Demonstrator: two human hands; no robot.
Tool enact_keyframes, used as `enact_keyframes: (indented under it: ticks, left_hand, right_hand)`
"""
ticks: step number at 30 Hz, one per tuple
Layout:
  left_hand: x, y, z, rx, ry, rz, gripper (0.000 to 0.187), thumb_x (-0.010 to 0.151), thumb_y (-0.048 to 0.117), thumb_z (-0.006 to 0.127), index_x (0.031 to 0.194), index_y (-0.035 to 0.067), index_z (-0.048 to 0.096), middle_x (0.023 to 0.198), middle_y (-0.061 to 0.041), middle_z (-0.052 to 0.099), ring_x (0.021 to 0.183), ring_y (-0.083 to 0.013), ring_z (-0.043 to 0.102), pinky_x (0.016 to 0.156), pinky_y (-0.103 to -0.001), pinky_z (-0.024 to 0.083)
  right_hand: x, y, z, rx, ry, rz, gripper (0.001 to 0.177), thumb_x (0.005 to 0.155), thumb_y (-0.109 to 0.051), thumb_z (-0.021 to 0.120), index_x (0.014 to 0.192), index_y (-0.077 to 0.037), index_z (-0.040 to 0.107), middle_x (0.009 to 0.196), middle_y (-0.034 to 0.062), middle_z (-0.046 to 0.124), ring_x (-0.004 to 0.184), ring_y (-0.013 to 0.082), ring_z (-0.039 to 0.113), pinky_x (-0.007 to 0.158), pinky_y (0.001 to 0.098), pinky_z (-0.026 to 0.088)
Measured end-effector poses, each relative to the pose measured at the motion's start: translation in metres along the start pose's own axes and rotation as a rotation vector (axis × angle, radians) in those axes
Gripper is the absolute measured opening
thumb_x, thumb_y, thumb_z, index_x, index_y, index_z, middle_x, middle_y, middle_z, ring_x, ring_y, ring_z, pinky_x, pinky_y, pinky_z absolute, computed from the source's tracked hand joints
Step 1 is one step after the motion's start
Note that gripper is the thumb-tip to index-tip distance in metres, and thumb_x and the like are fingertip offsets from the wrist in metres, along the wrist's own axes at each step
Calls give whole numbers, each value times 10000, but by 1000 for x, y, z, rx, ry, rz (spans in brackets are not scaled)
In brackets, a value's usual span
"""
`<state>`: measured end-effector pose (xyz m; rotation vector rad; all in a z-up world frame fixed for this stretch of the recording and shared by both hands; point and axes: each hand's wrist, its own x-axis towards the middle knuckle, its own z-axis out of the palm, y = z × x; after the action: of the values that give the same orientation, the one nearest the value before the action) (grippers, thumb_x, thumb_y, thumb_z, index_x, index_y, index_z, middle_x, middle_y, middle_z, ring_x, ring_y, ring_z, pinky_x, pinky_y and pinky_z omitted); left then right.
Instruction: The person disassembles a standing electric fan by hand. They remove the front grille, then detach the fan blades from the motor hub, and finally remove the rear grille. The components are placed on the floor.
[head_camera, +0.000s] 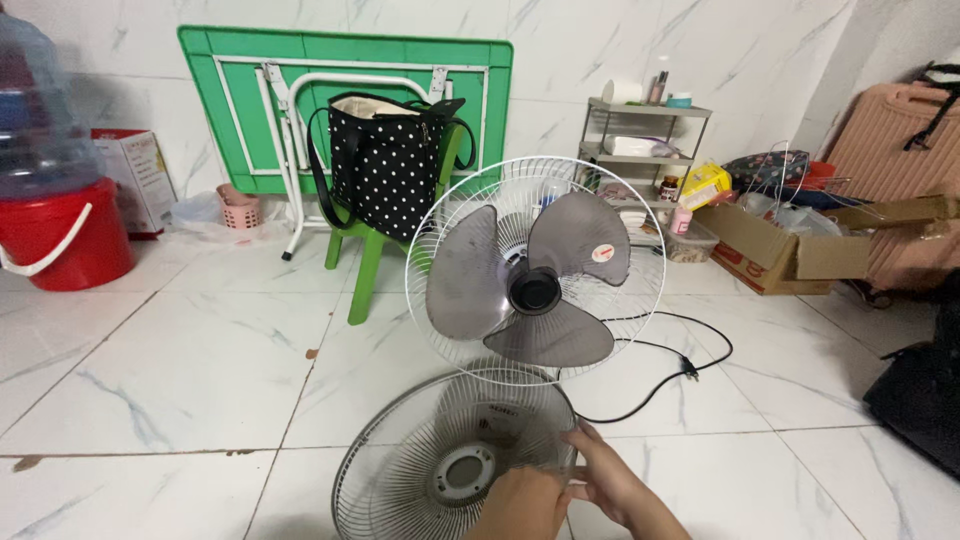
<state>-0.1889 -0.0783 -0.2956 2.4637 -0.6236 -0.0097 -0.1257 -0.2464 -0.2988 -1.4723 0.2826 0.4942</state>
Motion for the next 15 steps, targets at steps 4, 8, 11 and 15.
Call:
enact_keyframes:
  ticks: [4,8,11,15]
  left_hand:
    - [1,-4,22,-91,18,-89,340,1017,302,628,1044,-32,691,947,-234,710,933,-393,722,826,-500,561]
    - [4,-15,25,-99,-72,-103,316,1008,282,605,1055,-14,703,1005,-219,713,964,-397,707,852,-511,552]
    - [1,-22,16,-19,-122,-117,288,952,246,622,990,-13,743,988,-240,729,951,-393,713,872,-488,556]
    - [10,-26,-4,36,-88,-256,253,862,219,630,942,17,760,1008,-230,735,969,-386,716,891,-462,564]
  right_hand:
    - [27,20,10,-231,105,-51,699,896,-180,548,1561,-87,352,1396,203,633,1109,339,701,907,466,568]
    - [59,42,12,-382,138,-226,691,876,-126,571,1539,-78,382,1338,182,670,1124,249,697,954,354,556]
    - [61,47,22,-411,132,-279,662,877,-107,561,1519,-65,406,1344,153,663,1103,259,706,930,356,549]
    - [61,41,39,-434,167,-142,568,946,-179,626,1487,-48,513,1167,308,707,887,443,689,798,463,502]
